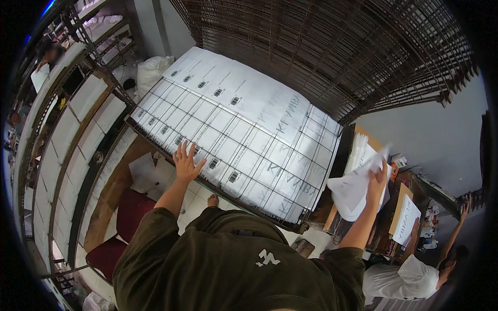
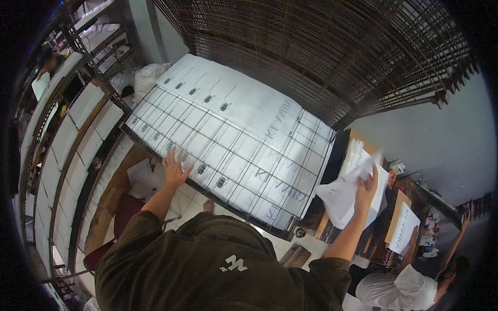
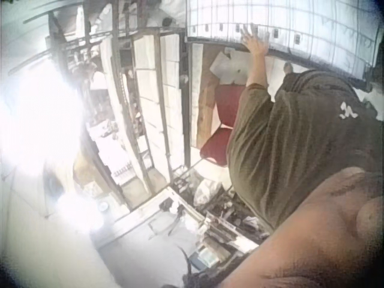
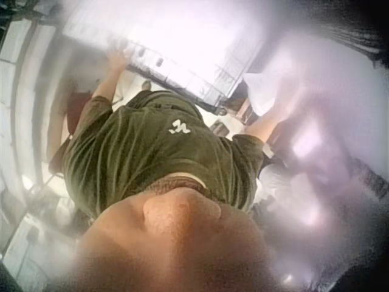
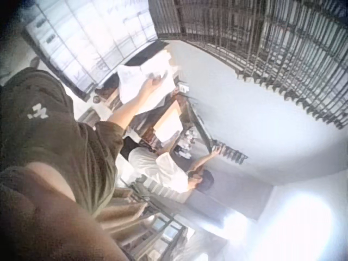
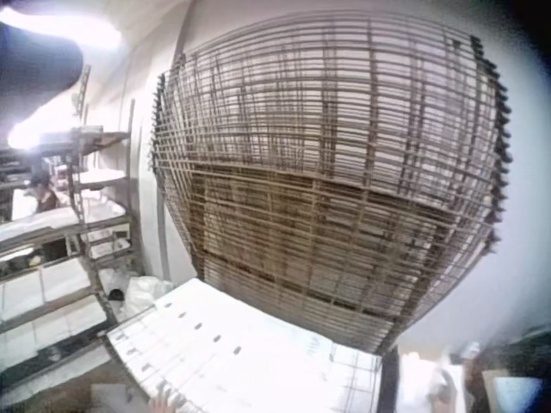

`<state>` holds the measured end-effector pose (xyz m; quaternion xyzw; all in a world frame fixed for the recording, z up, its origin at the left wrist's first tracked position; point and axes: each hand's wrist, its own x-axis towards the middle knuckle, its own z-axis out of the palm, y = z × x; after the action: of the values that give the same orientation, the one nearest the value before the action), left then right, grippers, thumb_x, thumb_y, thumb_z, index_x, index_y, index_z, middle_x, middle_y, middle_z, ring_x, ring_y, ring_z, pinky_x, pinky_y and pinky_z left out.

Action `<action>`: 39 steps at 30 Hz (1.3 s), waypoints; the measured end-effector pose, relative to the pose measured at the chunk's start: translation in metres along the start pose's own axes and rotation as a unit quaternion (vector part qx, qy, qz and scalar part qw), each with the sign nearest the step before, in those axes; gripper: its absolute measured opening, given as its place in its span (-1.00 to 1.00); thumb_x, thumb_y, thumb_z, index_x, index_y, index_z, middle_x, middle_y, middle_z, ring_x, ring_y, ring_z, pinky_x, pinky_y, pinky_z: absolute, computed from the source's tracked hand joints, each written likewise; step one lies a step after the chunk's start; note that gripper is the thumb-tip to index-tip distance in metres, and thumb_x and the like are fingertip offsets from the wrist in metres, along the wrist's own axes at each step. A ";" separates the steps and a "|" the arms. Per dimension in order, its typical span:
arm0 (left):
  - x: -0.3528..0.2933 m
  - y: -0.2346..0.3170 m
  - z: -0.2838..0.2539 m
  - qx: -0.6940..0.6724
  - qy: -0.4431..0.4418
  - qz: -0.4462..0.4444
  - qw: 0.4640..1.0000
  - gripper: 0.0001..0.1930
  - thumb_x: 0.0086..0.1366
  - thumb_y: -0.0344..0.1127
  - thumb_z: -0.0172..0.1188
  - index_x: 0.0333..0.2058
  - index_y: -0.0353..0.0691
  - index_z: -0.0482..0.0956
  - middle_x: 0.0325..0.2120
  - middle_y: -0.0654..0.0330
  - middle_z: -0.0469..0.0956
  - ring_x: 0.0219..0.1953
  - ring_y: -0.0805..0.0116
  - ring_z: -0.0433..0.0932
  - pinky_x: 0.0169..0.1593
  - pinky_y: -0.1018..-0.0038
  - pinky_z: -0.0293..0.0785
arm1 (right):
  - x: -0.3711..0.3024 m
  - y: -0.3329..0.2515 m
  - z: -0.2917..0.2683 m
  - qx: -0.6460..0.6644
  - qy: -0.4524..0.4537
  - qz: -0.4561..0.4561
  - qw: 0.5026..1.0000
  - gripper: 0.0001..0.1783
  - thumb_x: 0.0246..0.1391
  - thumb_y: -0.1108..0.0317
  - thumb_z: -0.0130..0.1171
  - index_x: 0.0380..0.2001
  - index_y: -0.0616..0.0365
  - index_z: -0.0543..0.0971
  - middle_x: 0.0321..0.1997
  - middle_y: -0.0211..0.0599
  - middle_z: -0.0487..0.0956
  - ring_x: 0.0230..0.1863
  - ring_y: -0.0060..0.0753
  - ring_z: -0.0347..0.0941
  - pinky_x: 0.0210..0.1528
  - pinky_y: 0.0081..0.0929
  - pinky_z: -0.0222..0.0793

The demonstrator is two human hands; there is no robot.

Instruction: The person repeatedly picks up individual white sheets of paper from a table and places them onto a large stack on a metal rack. The action is performed one sheet at a time in a repetitive manner throughout the clip.

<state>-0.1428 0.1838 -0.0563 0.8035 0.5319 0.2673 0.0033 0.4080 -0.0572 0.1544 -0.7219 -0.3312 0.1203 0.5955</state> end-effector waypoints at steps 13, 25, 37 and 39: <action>0.004 -0.027 0.014 -0.015 -0.055 -0.039 0.998 -0.29 0.10 0.17 0.03 0.16 -0.08 0.22 0.21 -0.02 0.07 0.28 0.00 -0.07 0.18 -0.20 -0.42 | -0.009 -0.214 0.219 -0.129 -0.570 -0.138 0.800 -0.34 -0.24 0.73 -0.17 0.07 0.19 0.38 -0.02 -0.14 0.46 -0.06 -0.45 0.37 -0.04 -0.54 0.28; 0.010 -0.026 0.017 -0.037 -0.062 -0.035 0.997 -0.28 0.07 0.19 0.04 0.16 -0.04 0.22 0.24 0.03 0.01 0.29 0.02 -0.07 0.21 -0.17 -0.49 | 0.080 -0.045 0.154 0.102 -0.134 -0.002 0.986 -0.20 -0.38 0.67 -0.18 0.15 0.28 0.26 0.26 -0.17 0.21 0.24 -0.42 0.12 0.14 -0.59 0.14; 0.012 -0.026 0.011 0.036 -0.135 -0.049 0.989 -0.24 0.06 0.25 0.01 0.18 -0.02 0.18 0.25 0.06 -0.04 0.30 0.05 -0.12 0.23 -0.12 -0.44 | 0.110 0.187 0.238 0.110 -0.072 0.109 0.985 -0.26 -0.24 0.72 -0.11 0.17 0.24 0.22 0.23 -0.14 0.22 0.04 -0.35 0.30 -0.12 -0.57 0.29; 0.013 -0.025 0.009 0.024 -0.136 -0.053 0.989 -0.24 0.06 0.24 0.03 0.18 -0.03 0.19 0.25 0.04 -0.04 0.30 0.04 -0.12 0.23 -0.13 -0.42 | 0.118 0.171 0.237 0.086 -0.089 0.139 0.983 -0.25 -0.27 0.70 -0.10 0.17 0.26 0.23 0.25 -0.10 0.19 0.16 -0.30 0.20 0.00 -0.56 0.21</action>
<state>-0.1563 0.2081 -0.0658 0.8032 0.5743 0.1418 0.0705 0.4190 0.1890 -0.0427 -0.6932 -0.2675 0.2936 0.6015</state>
